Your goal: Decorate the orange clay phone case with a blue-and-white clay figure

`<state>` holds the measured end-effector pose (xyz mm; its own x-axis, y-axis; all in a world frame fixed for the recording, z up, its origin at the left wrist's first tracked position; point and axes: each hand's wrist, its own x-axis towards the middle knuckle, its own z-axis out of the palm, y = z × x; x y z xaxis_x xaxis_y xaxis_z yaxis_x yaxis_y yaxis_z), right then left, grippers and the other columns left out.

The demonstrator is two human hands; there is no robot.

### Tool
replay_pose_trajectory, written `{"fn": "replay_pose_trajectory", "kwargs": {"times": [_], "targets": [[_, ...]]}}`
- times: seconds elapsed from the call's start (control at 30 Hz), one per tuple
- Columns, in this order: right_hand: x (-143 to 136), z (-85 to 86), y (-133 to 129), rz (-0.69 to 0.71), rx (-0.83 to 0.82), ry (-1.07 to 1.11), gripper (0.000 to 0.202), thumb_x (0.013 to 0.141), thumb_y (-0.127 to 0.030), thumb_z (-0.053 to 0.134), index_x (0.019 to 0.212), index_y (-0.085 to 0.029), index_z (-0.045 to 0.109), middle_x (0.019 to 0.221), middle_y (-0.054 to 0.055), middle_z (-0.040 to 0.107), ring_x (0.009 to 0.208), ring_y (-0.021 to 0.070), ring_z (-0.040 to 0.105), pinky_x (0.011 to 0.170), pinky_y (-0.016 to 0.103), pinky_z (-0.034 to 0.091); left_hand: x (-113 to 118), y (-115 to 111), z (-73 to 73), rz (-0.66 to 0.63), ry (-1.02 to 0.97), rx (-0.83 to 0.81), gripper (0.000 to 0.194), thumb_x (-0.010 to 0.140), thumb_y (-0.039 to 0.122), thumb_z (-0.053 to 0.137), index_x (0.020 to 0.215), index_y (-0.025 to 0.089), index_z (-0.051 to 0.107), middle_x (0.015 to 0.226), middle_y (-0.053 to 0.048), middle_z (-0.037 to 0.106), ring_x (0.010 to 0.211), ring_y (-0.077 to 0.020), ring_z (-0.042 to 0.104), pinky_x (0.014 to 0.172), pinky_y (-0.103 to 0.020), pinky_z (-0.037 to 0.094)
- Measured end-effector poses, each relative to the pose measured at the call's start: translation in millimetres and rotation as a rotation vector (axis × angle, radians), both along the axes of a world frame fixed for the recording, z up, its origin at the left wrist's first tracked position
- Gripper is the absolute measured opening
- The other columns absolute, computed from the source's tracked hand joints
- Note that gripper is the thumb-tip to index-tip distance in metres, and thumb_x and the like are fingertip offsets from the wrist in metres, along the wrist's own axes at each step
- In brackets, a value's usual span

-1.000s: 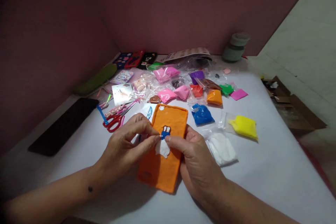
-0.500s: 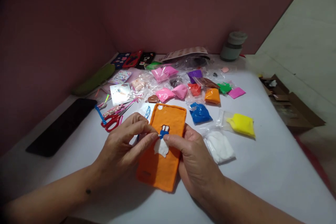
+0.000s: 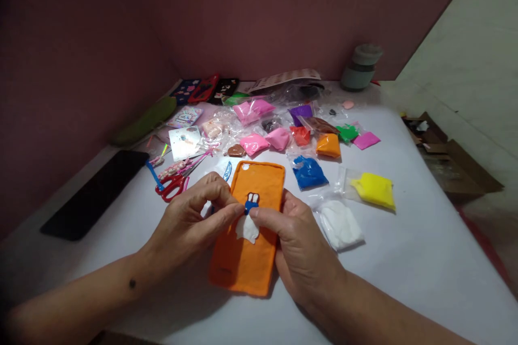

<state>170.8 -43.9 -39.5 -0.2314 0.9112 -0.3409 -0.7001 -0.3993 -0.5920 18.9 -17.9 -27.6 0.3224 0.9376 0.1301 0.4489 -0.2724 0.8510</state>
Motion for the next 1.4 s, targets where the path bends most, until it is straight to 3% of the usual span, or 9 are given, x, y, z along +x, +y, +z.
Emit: {"fn": "replay_pose_trajectory", "kwargs": {"times": [0.4, 0.6, 0.8, 1.03, 1.13, 1.23, 1.4], "targets": [[0.1, 1.0, -0.8, 0.009, -0.016, 0.055, 0.039, 0.074, -0.005, 0.068, 0.104, -0.031, 0.068, 0.088, -0.002, 0.073, 0.083, 0.0188, 0.067, 0.078, 0.033, 0.053, -2.6, 3.4, 4.9, -0.049, 0.022, 0.01, 0.023, 0.089, 0.017, 0.051, 0.068, 0.014, 0.06, 0.073, 0.0, 0.047, 0.071, -0.0132, 0.046, 0.066, -0.027, 0.037], [3.6, -5.4, -2.2, 0.002, -0.09, 0.009, 0.018, 0.07, -0.011, 0.076, 0.071, -0.027, 0.069, 0.071, -0.004, 0.069, 0.066, 0.0146, 0.064, 0.064, 0.027, 0.055, -3.9, 2.4, 5.0, -0.056, 0.066, 0.03, 0.016, 0.086, 0.013, 0.057, 0.073, 0.012, 0.066, 0.074, -0.001, 0.052, 0.075, -0.0134, 0.051, 0.068, -0.025, 0.04], [6.0, -9.2, -2.1, 0.035, -0.097, -0.069, 0.018, 0.069, -0.018, 0.077, 0.083, -0.028, 0.07, 0.081, -0.001, 0.071, 0.07, 0.021, 0.066, 0.066, 0.037, 0.058, -5.8, 2.9, 2.8, -0.074, 0.069, 0.028, 0.013, 0.085, 0.012, 0.059, 0.078, 0.011, 0.069, 0.075, -0.002, 0.054, 0.078, -0.0144, 0.053, 0.069, -0.025, 0.042], [3.6, -6.5, 0.3, 0.001, -0.123, 0.039, 0.019, 0.068, -0.009, 0.077, 0.07, -0.026, 0.067, 0.068, -0.006, 0.067, 0.062, 0.0105, 0.064, 0.059, 0.02, 0.055, -10.3, 4.9, 0.6, -0.122, 0.077, 0.052, 0.013, 0.081, 0.005, 0.063, 0.083, 0.012, 0.073, 0.076, -0.002, 0.054, 0.074, -0.0128, 0.052, 0.065, -0.023, 0.042], [4.4, -5.3, 0.7, 0.015, -0.119, 0.008, 0.022, 0.067, -0.011, 0.078, 0.081, -0.026, 0.071, 0.078, -0.002, 0.072, 0.069, 0.0151, 0.068, 0.066, 0.026, 0.058, -10.7, 6.0, 1.9, -0.13, 0.084, 0.062, 0.011, 0.079, 0.004, 0.066, 0.082, 0.012, 0.073, 0.074, -0.002, 0.052, 0.071, -0.0118, 0.051, 0.062, -0.021, 0.041], [5.2, -2.5, 1.4, 0.033, -0.115, -0.015, 0.042, 0.07, -0.013, 0.075, 0.107, -0.03, 0.067, 0.095, 0.001, 0.074, 0.082, 0.0223, 0.07, 0.073, 0.034, 0.057, -10.7, 7.0, 4.1, -0.14, 0.082, 0.066, 0.01, 0.078, 0.004, 0.067, 0.081, 0.011, 0.073, 0.072, -0.001, 0.051, 0.069, -0.0112, 0.05, 0.06, -0.021, 0.04], [4.0, 0.8, 3.1, 0.03, -0.067, 0.001, 0.056, 0.071, -0.008, 0.071, 0.121, -0.032, 0.06, 0.097, 0.001, 0.075, 0.086, 0.0249, 0.07, 0.081, 0.039, 0.055, -12.0, 7.6, 5.6, -0.145, 0.072, 0.076, 0.013, 0.078, 0.002, 0.064, 0.079, 0.012, 0.071, 0.073, -0.001, 0.052, 0.069, -0.0109, 0.05, 0.061, -0.021, 0.04]]}}
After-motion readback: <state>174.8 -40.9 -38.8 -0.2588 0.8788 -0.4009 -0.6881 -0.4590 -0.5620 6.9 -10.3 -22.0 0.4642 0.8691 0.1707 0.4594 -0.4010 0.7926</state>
